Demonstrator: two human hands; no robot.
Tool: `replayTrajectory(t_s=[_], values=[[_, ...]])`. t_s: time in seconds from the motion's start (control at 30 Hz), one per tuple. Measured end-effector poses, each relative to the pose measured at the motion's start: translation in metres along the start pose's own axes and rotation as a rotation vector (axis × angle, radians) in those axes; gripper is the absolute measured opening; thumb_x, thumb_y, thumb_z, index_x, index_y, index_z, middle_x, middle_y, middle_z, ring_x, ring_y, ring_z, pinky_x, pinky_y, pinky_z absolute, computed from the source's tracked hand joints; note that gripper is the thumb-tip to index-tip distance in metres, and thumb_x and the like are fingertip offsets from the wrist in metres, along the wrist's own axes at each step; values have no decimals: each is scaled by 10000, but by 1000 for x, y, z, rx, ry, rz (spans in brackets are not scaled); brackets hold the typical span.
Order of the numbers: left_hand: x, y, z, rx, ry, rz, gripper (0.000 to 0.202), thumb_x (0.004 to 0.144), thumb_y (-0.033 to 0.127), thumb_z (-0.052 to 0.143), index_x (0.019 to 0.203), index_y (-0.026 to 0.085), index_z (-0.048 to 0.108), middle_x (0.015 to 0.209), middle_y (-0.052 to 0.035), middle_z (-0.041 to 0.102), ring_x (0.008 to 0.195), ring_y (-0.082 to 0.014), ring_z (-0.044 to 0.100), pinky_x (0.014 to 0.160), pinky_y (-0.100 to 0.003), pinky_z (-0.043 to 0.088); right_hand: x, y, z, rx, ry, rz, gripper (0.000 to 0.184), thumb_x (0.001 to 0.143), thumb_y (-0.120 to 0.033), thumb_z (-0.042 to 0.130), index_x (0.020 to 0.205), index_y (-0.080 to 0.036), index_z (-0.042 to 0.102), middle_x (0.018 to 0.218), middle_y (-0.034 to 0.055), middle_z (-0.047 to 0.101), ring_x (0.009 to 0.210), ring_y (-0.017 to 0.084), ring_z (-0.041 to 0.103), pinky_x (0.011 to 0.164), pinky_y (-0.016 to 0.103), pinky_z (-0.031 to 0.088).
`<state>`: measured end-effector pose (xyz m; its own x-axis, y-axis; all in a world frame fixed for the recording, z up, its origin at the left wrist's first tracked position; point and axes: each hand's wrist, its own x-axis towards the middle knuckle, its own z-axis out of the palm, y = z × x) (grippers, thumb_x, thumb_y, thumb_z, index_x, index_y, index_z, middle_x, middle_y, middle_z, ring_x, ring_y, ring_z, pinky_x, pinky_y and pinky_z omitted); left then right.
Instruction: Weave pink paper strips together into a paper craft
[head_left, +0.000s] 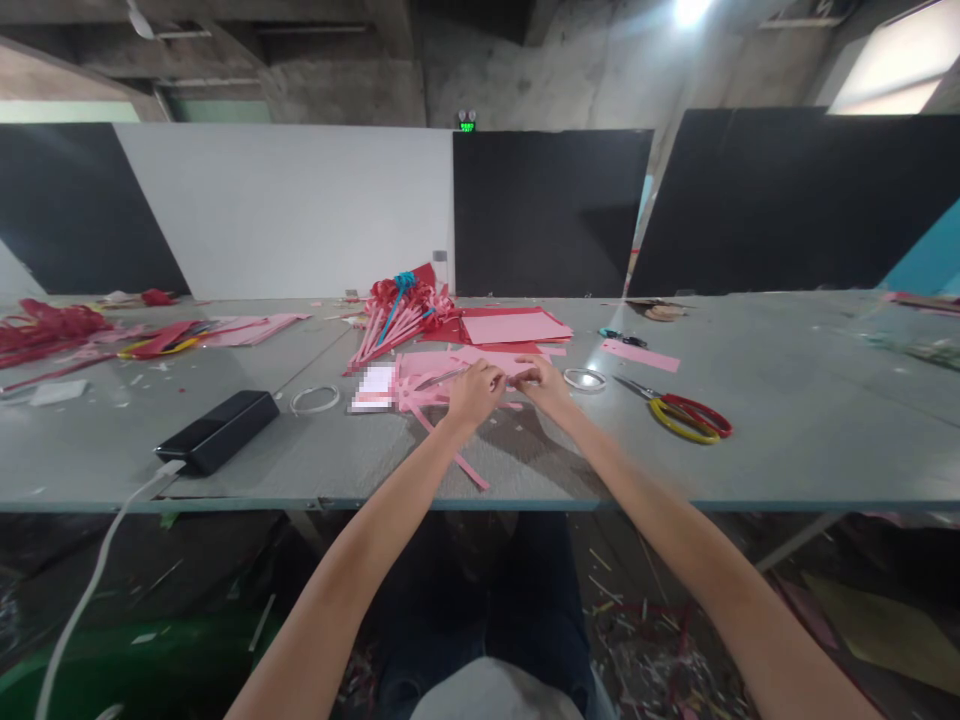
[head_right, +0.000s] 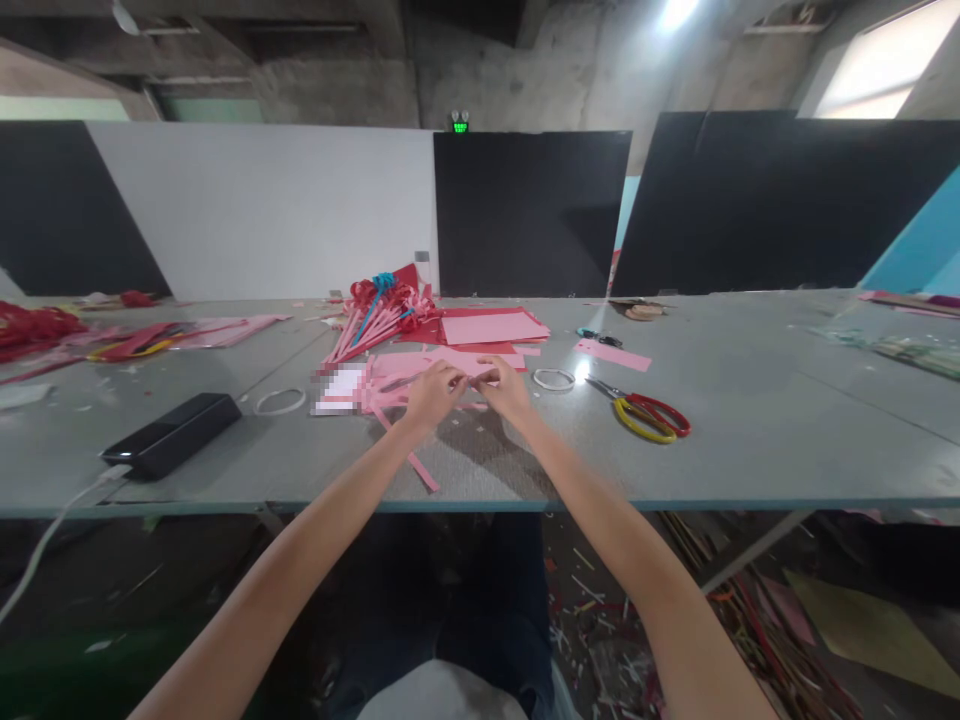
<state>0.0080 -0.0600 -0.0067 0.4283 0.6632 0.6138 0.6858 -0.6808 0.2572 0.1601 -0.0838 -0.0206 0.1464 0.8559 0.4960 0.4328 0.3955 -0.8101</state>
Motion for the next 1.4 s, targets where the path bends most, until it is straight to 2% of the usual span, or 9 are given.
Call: replayTrajectory(t_s=[0.2,0.6,0.87,1.0,1.13,1.4], values=[[3,-2,2,-166,-36,16,183,858,207,499,796,150,662,811,-39,670,741,-146,581,674,-243,400,4,6,3,100,-17,36,275,705,-192,617,968,-215,540,750,16,700,770,184,670,735,326,485],[6,-4,2,-422,-113,-53,233,827,182,502,685,115,674,679,-22,655,645,-120,563,588,-208,367,0,1,3,-93,75,-41,199,692,-239,599,884,-211,555,760,22,701,748,199,662,716,323,465],[7,-7,1,-609,-193,-47,175,784,238,582,838,133,710,804,-46,710,706,-150,609,658,-233,438,-1,-3,-5,-328,115,-169,193,728,-238,594,919,-220,576,817,38,724,828,233,673,794,364,445],[6,-8,-2,-551,-221,-72,210,785,278,558,772,127,705,706,-26,682,626,-129,574,580,-216,404,-3,-6,-10,-430,75,-262,205,745,-236,593,950,-225,587,869,45,727,837,238,672,860,406,406],[6,-9,-5,-492,-223,-77,199,772,213,523,715,129,694,659,-13,655,597,-105,547,557,-198,372,-6,-11,-10,-442,20,-329,207,748,-213,586,955,-213,597,848,47,724,832,233,675,867,404,402],[7,-10,-8,-623,-281,-121,200,759,191,514,672,125,681,636,-20,652,573,-100,548,550,-195,386,-4,-11,-11,-318,-46,-285,211,691,-180,599,896,-231,612,830,24,715,818,208,664,745,327,475]])
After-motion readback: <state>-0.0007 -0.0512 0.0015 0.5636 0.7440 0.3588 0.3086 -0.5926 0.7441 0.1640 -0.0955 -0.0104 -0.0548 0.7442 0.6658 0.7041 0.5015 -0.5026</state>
